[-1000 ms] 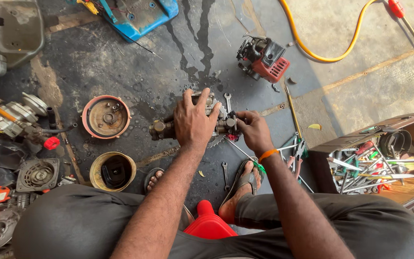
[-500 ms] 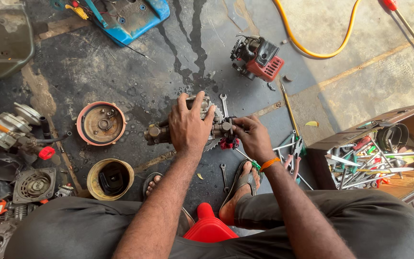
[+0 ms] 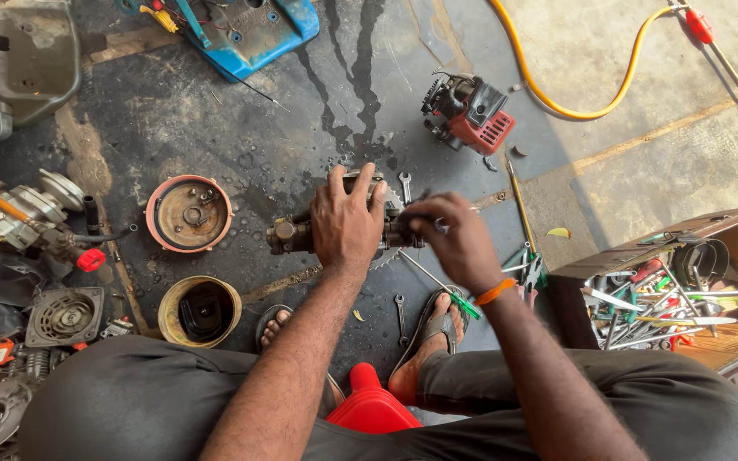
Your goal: The person sits on a low stool and wipes down a small engine and pump assembly with a cloth, turning the parts over to clean different sides. They set the engine aside, pick up a pump housing, and continue wiping it while handling a wrench among the scattered parts.
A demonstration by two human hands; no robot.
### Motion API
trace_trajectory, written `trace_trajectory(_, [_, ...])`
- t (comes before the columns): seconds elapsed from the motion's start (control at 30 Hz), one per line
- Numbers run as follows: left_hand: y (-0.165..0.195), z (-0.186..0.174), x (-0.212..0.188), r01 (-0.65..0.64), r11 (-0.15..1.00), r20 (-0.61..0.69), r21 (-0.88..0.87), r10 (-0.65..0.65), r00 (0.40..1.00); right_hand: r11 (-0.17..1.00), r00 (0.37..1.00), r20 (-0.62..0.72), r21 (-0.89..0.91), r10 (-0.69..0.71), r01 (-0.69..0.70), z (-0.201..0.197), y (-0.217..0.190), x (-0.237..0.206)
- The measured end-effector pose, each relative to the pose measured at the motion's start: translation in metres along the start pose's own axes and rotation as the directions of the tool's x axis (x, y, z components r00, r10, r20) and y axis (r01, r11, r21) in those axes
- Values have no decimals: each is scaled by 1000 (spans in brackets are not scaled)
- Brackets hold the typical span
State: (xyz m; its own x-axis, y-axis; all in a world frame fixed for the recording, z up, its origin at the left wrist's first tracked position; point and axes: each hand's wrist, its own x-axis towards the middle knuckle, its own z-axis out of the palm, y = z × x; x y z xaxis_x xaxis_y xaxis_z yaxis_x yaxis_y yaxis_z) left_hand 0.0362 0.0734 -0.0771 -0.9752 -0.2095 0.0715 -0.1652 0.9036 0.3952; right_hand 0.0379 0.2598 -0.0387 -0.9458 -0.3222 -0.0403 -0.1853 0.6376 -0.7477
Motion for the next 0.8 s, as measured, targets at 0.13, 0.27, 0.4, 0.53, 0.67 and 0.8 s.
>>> trace_trajectory(0.13, [1,2,-1,-2,1000,-8,-23,2,1000,968,990,-100,-242,-99,73,26,-7,-17])
trace_trajectory(0.27, [0,6,0,-15,999,-2,-32,15,1000,971,982,-155,-200,103,-134,14,13,-17])
trace_trajectory(0.4, [-1,11,-1,3,1000,-2,-24,-3,1000,964,964,-96,-66,250,-256,-21,28,-7])
trace_trajectory(0.53, [0,14,-1,-41,997,-112,68,48,993,982,977,-107,57,187,-181,-15,9,9])
trace_trajectory(0.67, [3,10,-1,-3,1000,5,0,3,1000,935,999,51,-353,17,2,5,-20,14])
trace_trajectory(0.8, [6,3,-4,26,999,25,27,-27,999,873,982,187,-478,-10,99,10,-31,13])
